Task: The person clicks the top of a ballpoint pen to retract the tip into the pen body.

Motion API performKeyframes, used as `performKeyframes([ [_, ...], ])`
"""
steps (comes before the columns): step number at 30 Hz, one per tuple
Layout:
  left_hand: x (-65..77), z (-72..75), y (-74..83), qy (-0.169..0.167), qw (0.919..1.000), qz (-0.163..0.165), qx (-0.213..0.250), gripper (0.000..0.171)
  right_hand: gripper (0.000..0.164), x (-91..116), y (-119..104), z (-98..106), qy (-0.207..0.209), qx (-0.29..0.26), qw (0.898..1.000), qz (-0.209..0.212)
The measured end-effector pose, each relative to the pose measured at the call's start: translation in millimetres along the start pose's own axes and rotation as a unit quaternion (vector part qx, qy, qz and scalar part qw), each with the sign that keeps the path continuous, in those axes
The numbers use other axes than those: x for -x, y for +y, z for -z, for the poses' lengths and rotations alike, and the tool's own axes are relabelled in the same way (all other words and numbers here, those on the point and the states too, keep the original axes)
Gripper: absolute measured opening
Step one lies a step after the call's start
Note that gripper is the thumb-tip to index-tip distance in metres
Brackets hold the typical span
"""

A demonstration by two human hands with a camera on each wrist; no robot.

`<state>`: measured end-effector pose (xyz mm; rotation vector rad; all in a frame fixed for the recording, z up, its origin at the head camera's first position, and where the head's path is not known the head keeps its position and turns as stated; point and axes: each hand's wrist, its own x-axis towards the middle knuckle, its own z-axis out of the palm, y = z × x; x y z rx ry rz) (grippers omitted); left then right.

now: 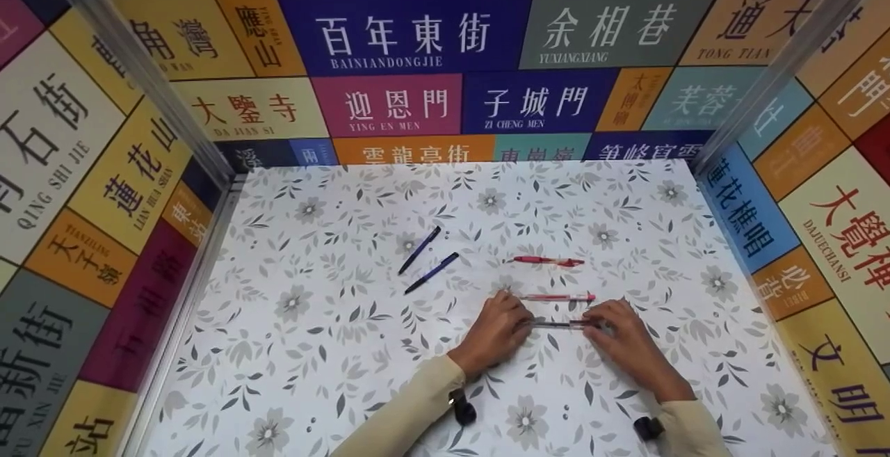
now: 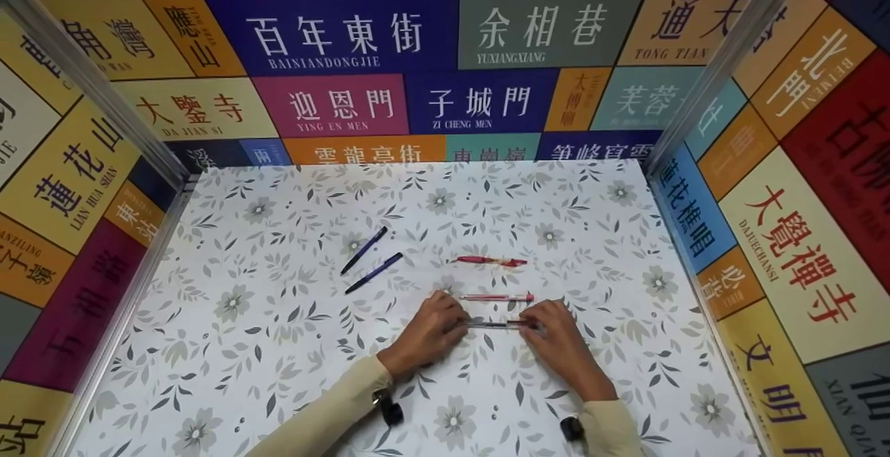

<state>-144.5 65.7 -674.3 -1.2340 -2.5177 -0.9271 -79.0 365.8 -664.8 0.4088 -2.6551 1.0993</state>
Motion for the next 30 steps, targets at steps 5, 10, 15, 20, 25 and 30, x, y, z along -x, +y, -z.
performKeyframes([
  [5, 4.1, 7.1, -2.5, 0.014, 0.9997, -0.002, 0.021, 0.01, 0.027, -6.0, -2.0, -2.0, 0.017, -0.003, 0.999, 0.034],
  [10, 9.0, 16.3, -4.8, 0.027, 0.9993, 0.011, 0.024, 0.011, 0.03, -15.3, -6.2, -3.8, 0.037, -0.031, 0.997, 0.06],
  [15, 16.0, 24.2, -10.0, 0.049, 0.9978, 0.029, 0.035, 0.013, 0.029, -23.8, -12.9, -5.4, 0.045, -0.057, 0.995, 0.063],
  [20, 22.1, 30.1, -17.0, 0.071, 0.9958, 0.034, 0.047, 0.016, 0.03, -31.7, -19.6, -9.3, 0.061, -0.063, 0.994, 0.066],
  [25, 28.1, 36.8, -23.6, 0.077, 0.9939, 0.047, 0.063, 0.018, 0.031, -41.0, -27.1, -17.1, 0.067, -0.075, 0.994, 0.043],
  [30, 33.3, 44.3, -27.6, 0.09, 0.9913, 0.061, 0.074, 0.022, 0.025, -51.2, -34.7, -20.9, 0.037, -0.097, 0.994, 0.027],
])
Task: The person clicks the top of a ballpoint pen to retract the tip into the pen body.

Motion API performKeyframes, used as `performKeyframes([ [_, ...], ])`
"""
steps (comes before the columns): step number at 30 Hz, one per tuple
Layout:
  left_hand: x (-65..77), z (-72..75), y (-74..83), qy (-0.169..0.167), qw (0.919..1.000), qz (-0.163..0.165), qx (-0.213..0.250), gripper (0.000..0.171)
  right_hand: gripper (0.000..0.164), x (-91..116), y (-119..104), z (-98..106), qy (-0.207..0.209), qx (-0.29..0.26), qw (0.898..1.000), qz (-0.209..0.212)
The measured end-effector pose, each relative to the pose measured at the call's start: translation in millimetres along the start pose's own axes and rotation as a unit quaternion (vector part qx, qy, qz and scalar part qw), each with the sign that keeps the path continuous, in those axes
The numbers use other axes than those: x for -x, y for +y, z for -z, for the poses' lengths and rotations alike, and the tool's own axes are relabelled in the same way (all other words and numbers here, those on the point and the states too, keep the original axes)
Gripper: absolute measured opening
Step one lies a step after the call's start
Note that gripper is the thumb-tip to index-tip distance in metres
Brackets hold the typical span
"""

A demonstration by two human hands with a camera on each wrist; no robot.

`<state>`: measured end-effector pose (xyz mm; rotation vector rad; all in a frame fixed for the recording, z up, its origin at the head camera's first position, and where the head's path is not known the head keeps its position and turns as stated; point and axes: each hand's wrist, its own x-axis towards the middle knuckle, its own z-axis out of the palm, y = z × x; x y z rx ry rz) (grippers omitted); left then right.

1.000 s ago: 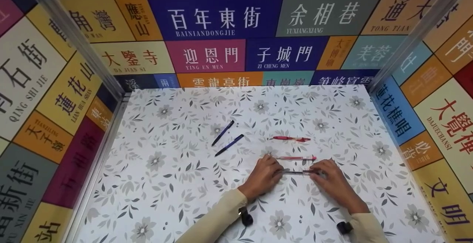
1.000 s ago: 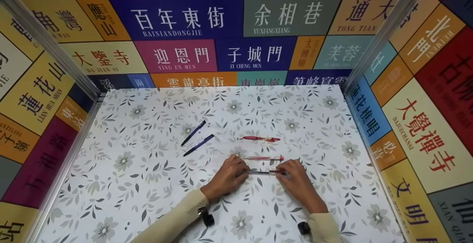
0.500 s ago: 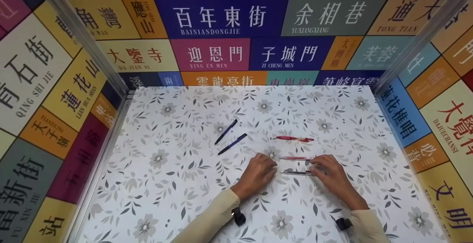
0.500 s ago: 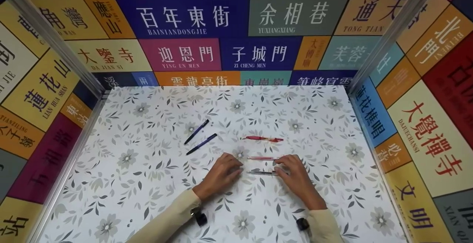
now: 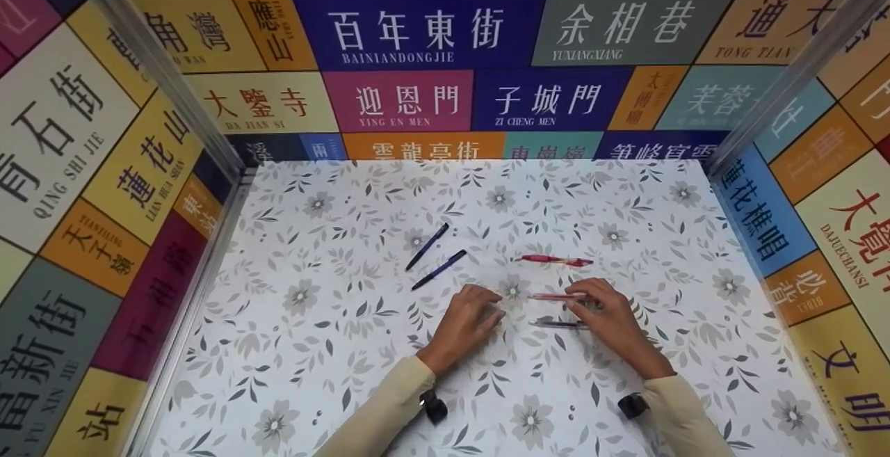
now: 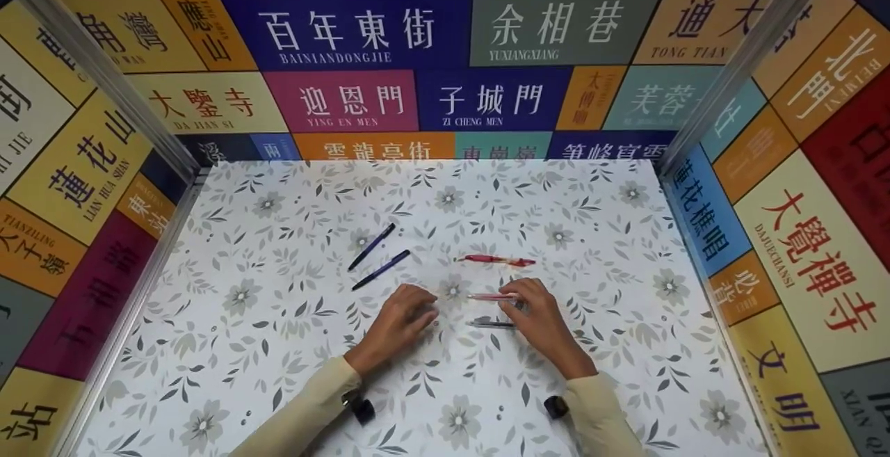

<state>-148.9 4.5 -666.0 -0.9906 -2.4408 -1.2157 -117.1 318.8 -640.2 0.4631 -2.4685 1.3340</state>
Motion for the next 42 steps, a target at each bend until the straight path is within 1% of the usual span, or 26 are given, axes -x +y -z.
performKeyframes([
  [4, 2.1, 7.7, -1.7, 0.005, 0.9997, 0.023, 0.002, 0.024, 0.021, -8.0, -1.9, -5.4, -0.024, -0.016, 1.0, -0.003],
  [8, 4.6, 16.0, -3.9, 0.007, 0.9987, 0.049, 0.007, 0.025, 0.02, -14.8, -1.1, -12.8, -0.039, -0.027, 0.999, 0.015],
  [13, 8.6, 25.4, -9.5, 0.028, 0.9975, 0.063, 0.02, 0.025, 0.019, -21.7, 0.0, -22.4, -0.051, -0.045, 0.997, 0.019],
  [17, 11.6, 33.3, -12.9, 0.045, 0.9965, 0.065, 0.026, 0.024, 0.018, -27.2, -3.4, -29.4, -0.054, -0.058, 0.997, 0.006],
  [20, 14.6, 38.3, -15.7, 0.06, 0.9956, 0.067, 0.027, 0.025, 0.019, -31.6, -5.3, -34.2, -0.055, -0.057, 0.997, -0.002],
  [23, 18.6, 42.9, -19.2, 0.074, 0.9944, 0.072, 0.023, 0.026, 0.02, -36.0, -5.1, -38.5, -0.057, -0.056, 0.997, -0.001],
  [27, 23.5, 48.7, -23.5, 0.088, 0.9921, 0.087, 0.024, 0.027, 0.02, -40.6, -3.0, -43.0, -0.056, -0.054, 0.997, -0.009],
  [33, 28.9, 55.9, -27.6, 0.096, 0.9881, 0.114, 0.036, 0.031, 0.021, -47.0, -6.3, -49.9, -0.053, -0.053, 0.996, -0.039],
  [37, 33.5, 58.0, -31.9, 0.11, 0.9869, 0.112, 0.035, 0.031, 0.02, -51.7, -14.1, -57.0, -0.044, -0.063, 0.996, -0.054],
  [40, 36.3, 59.9, -35.2, 0.124, 0.986, 0.106, 0.035, 0.031, 0.019, -54.8, -16.2, -62.8, -0.039, -0.07, 0.995, -0.059],
  [42, 37.8, 62.1, -37.4, 0.131, 0.9851, 0.105, 0.038, 0.032, 0.019, -56.8, -15.6, -65.8, -0.042, -0.072, 0.995, -0.06],
])
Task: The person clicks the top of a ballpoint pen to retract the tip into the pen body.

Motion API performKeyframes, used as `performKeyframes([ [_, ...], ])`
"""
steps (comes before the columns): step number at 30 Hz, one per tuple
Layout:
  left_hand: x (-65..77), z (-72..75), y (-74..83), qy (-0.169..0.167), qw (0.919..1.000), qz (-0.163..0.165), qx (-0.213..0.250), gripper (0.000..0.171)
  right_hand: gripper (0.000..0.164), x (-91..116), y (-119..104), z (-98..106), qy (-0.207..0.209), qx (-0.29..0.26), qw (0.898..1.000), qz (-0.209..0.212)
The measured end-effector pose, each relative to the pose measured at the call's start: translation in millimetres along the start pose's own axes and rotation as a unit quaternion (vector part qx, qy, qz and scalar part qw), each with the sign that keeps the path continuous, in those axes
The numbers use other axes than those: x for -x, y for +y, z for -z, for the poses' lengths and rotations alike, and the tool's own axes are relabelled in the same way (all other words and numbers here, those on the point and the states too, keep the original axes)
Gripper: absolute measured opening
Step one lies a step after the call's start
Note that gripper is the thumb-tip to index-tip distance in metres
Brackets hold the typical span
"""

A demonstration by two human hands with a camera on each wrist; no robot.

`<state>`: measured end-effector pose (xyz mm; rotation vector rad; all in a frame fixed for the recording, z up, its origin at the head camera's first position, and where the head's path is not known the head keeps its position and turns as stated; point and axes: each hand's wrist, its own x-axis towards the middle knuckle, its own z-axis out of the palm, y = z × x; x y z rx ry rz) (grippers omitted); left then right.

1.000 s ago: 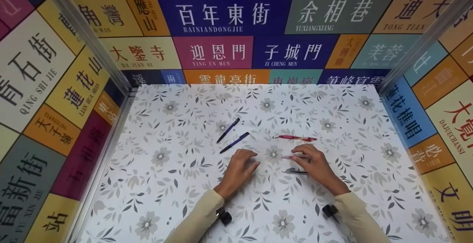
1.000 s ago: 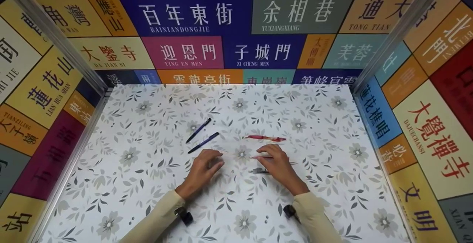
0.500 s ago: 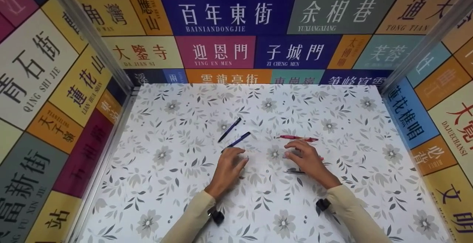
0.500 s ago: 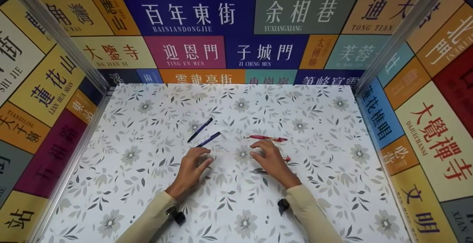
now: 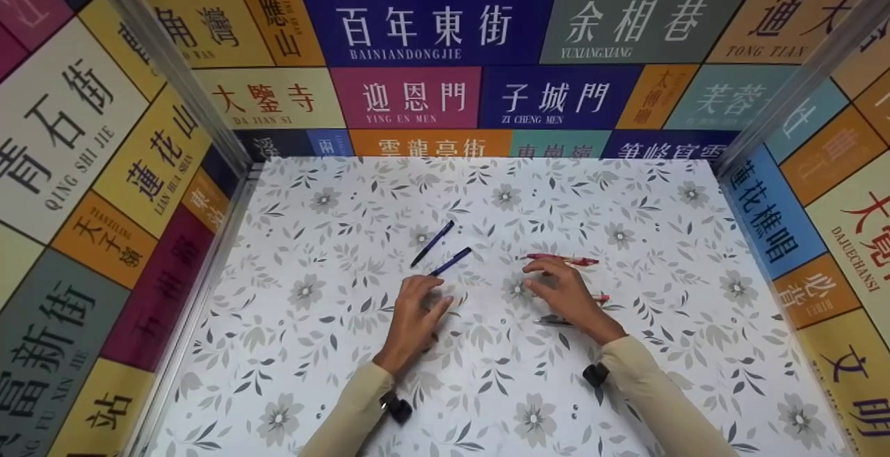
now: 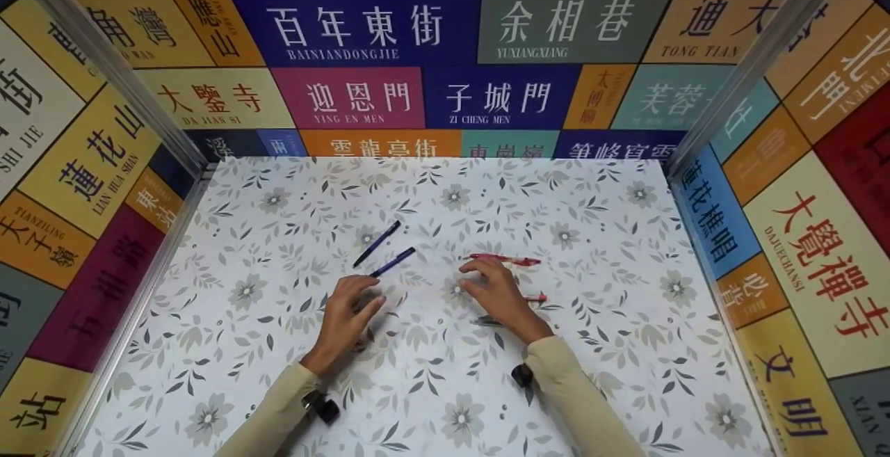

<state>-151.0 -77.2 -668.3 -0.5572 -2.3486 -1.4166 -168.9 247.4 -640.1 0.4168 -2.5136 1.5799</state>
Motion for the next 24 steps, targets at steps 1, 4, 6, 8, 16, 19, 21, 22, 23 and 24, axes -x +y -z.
performKeyframes([
  [1, 0.1, 1.7, -1.3, 0.004, 1.0, 0.001, 0.002, 0.032, 0.019, -1.3, 0.9, -1.1, -0.004, -0.002, 1.0, 0.0],
  [4, -0.1, 6.7, -4.9, 0.013, 0.9999, 0.003, 0.0, 0.031, 0.019, -5.6, 3.5, -3.3, -0.019, -0.002, 1.0, 0.002],
  [6, -0.5, 9.9, -7.4, 0.018, 0.9998, 0.003, -0.006, 0.029, 0.019, -8.9, 4.9, -4.4, -0.03, -0.001, 1.0, 0.007],
  [8, -0.9, 12.6, -9.8, 0.022, 0.9997, 0.004, -0.01, 0.027, 0.019, -12.5, 5.2, -5.7, -0.039, 0.0, 0.999, 0.012],
  [16, -1.8, 18.3, -19.8, 0.026, 0.9994, 0.012, -0.019, 0.027, 0.022, -25.9, 3.8, -13.0, -0.067, -0.017, 0.998, 0.005],
  [19, -2.0, 19.0, -22.8, 0.025, 0.9992, 0.021, -0.024, 0.028, 0.022, -31.1, 5.3, -18.3, -0.065, -0.017, 0.998, 0.007],
  [21, -1.9, 18.8, -25.7, 0.024, 0.9987, 0.03, -0.032, 0.028, 0.021, -34.6, 6.3, -22.5, -0.06, -0.008, 0.998, 0.009],
  [22, -1.7, 18.8, -27.1, 0.023, 0.9985, 0.033, -0.037, 0.028, 0.021, -36.1, 6.3, -24.6, -0.059, -0.005, 0.998, 0.006],
  [23, -1.5, 18.9, -28.4, 0.022, 0.9983, 0.036, -0.041, 0.029, 0.02, -37.5, 6.2, -26.6, -0.059, -0.002, 0.998, 0.004],
  [24, -1.4, 19.1, -29.5, 0.02, 0.998, 0.04, -0.044, 0.029, 0.02, -38.7, 5.8, -28.4, -0.061, -0.002, 0.998, 0.001],
])
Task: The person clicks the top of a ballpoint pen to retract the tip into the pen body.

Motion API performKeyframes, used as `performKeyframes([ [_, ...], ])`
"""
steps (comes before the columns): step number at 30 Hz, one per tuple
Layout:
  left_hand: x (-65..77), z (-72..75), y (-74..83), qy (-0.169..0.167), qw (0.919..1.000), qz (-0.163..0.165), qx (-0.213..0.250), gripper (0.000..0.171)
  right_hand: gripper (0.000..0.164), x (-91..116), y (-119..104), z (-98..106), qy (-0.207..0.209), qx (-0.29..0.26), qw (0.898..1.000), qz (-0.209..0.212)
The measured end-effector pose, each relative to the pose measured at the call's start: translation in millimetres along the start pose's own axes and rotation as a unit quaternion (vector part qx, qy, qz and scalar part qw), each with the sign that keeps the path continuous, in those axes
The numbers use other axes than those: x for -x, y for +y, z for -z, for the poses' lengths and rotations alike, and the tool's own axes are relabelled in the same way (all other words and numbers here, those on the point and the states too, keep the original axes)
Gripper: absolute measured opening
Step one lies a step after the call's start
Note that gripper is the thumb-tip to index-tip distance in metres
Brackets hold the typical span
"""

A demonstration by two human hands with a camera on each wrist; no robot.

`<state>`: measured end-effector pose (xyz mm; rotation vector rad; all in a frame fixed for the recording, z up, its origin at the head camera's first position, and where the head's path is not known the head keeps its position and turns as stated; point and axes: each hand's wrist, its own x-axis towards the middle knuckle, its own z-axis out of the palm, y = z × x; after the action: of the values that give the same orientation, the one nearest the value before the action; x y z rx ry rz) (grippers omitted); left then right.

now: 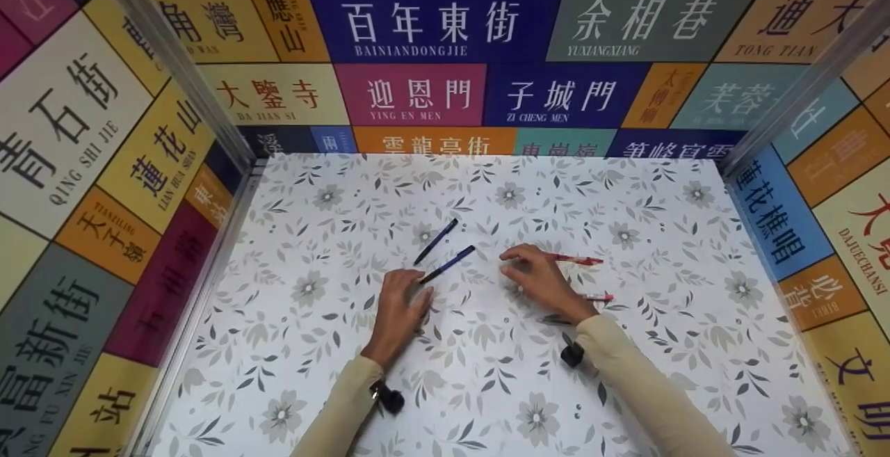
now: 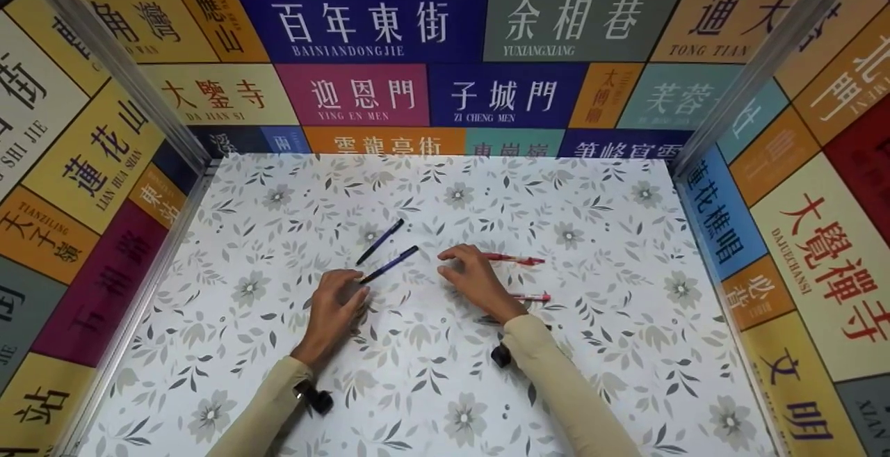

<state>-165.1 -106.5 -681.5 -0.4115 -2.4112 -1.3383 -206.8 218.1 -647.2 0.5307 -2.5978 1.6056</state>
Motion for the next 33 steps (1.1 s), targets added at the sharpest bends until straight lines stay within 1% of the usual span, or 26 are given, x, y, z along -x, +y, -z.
performKeyframes([
  [6, -2.1, -0.4, -5.7, -0.009, 0.9997, -0.011, -0.021, 0.029, 0.023, -9.4, -0.1, -7.9, -0.013, -0.019, 1.0, -0.017],
  [10, -4.7, -3.0, -9.1, -0.014, 0.9985, -0.019, -0.049, 0.029, 0.023, -15.8, 1.6, -13.5, -0.01, -0.012, 1.0, -0.02],
  [13, -6.6, -5.8, -9.9, -0.012, 0.997, -0.027, -0.072, 0.03, 0.023, -19.3, 2.7, -16.9, -0.01, -0.009, 1.0, -0.019],
  [16, -8.0, -8.6, -10.0, -0.005, 0.9949, -0.038, -0.093, 0.031, 0.023, -22.5, 5.2, -20.5, -0.013, -0.012, 1.0, -0.016],
  [19, -9.2, -10.0, -10.4, -0.004, 0.9933, -0.042, -0.108, 0.032, 0.023, -26.2, 7.7, -25.1, -0.012, -0.01, 1.0, -0.008],
  [26, -9.7, -10.5, -11.0, -0.007, 0.9907, -0.041, -0.13, 0.032, 0.022, -34.4, 10.9, -35.9, 0.0, 0.0, 1.0, 0.009],
  [33, -11.2, -11.0, -12.4, -0.01, 0.9899, -0.03, -0.139, 0.031, 0.023, -39.9, 16.0, -42.3, 0.002, 0.02, 0.999, 0.036],
])
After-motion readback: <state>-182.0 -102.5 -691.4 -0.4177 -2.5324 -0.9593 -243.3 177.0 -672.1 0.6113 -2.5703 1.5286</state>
